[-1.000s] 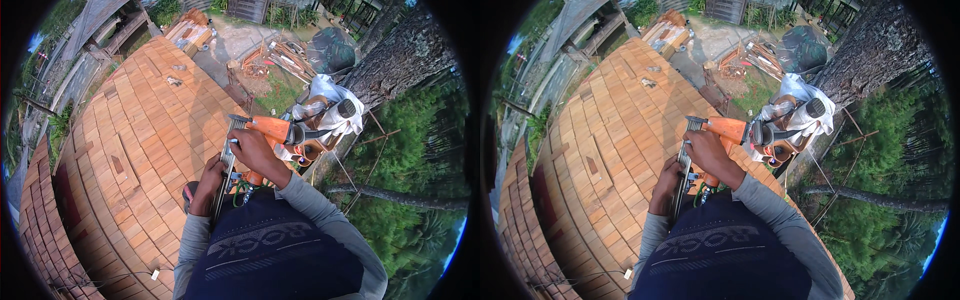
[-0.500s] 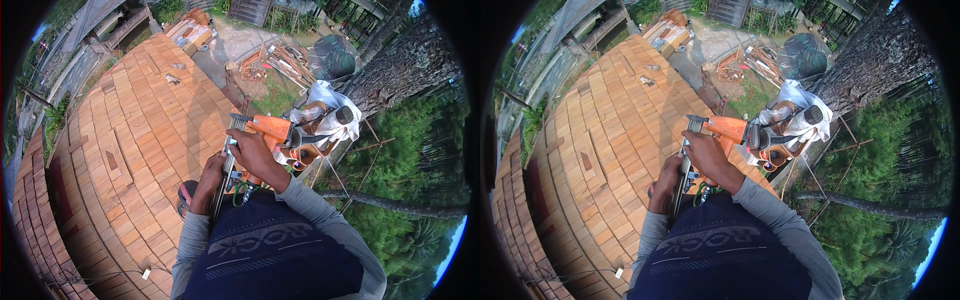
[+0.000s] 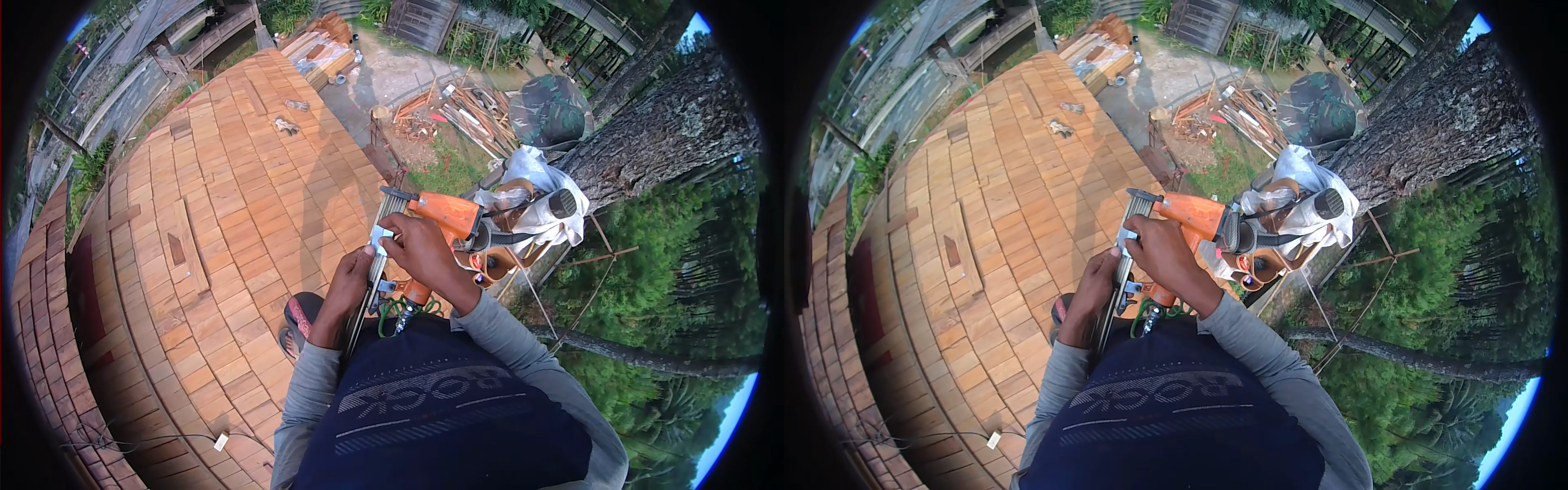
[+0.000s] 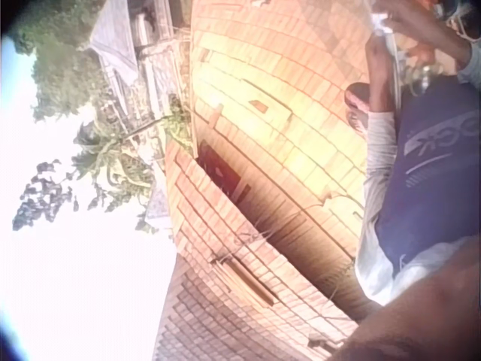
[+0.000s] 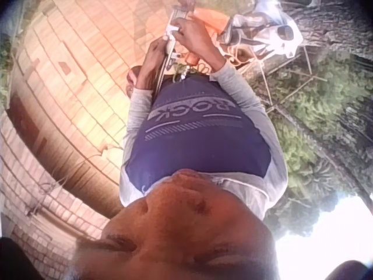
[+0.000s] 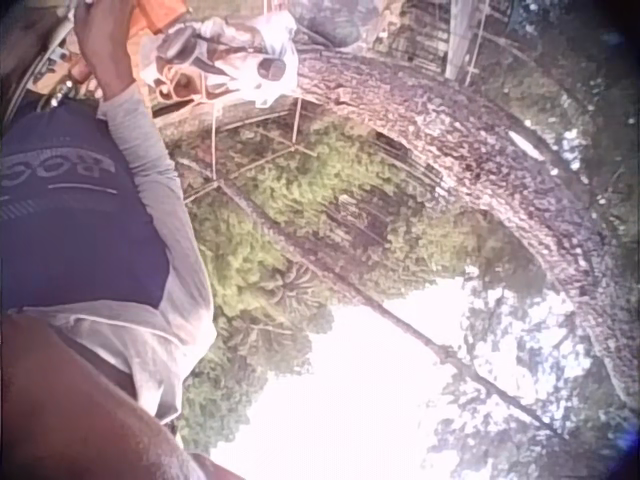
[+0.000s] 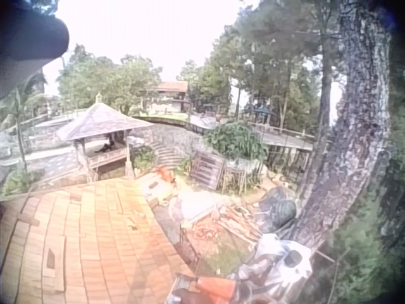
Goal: The person installs wooden shingles on a roof by positioning individual tiles and securing them using a pneumatic nail gun. They also reload the nail gun with a strip of nails taken from a container held by another worker.
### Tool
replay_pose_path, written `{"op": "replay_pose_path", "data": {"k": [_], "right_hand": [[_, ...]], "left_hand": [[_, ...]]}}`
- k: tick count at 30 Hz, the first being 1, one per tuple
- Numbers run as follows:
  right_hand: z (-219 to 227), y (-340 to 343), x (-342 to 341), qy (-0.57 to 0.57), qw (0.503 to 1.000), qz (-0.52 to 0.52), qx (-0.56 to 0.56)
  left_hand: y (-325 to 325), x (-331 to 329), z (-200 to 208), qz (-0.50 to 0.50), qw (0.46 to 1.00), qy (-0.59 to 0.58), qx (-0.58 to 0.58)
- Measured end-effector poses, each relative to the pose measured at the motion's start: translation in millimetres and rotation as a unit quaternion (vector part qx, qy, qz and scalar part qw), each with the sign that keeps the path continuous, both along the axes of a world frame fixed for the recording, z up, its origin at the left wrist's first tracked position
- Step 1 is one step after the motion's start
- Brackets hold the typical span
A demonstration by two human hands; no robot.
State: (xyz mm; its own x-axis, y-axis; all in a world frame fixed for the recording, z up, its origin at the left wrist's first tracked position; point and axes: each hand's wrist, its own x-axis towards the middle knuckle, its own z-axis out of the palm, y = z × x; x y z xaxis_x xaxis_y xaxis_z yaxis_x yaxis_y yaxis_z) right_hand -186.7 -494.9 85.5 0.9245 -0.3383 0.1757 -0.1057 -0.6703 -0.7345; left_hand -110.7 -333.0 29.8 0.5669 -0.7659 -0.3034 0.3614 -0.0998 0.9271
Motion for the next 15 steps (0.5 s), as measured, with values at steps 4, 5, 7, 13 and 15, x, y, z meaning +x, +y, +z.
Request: {"op": "replay_pose_path", "data": {"k": [4,5,7,13,15], "right_hand": [[0.3,-4.4,-0.3,-0.015,0.999,-0.016,0.046],[-1.9,-6.1,-0.2,-0.018,0.998,-0.014,0.064],[-2.7,-6.0,0.8,-0.035,0.995,-0.021,0.088],[3.4,-5.3,-7.3,-0.035,0.997,0.000,0.062],[4.4,-6.9,-9.6,-0.034,0.999,0.004,0.041]], "left_hand": [[-2.2,0.3,0.2,0.002,1.000,0.018,0.015],[-2.3,0.7,-0.3,0.005,0.999,0.030,0.016],[-2.6,0.5,0.9,0.012,0.997,0.062,0.035],[-4.4,1.7,4.7,0.046,0.994,0.069,0.072],[-9.8,4.4,2.9,0.049,0.994,0.060,0.081]]}}
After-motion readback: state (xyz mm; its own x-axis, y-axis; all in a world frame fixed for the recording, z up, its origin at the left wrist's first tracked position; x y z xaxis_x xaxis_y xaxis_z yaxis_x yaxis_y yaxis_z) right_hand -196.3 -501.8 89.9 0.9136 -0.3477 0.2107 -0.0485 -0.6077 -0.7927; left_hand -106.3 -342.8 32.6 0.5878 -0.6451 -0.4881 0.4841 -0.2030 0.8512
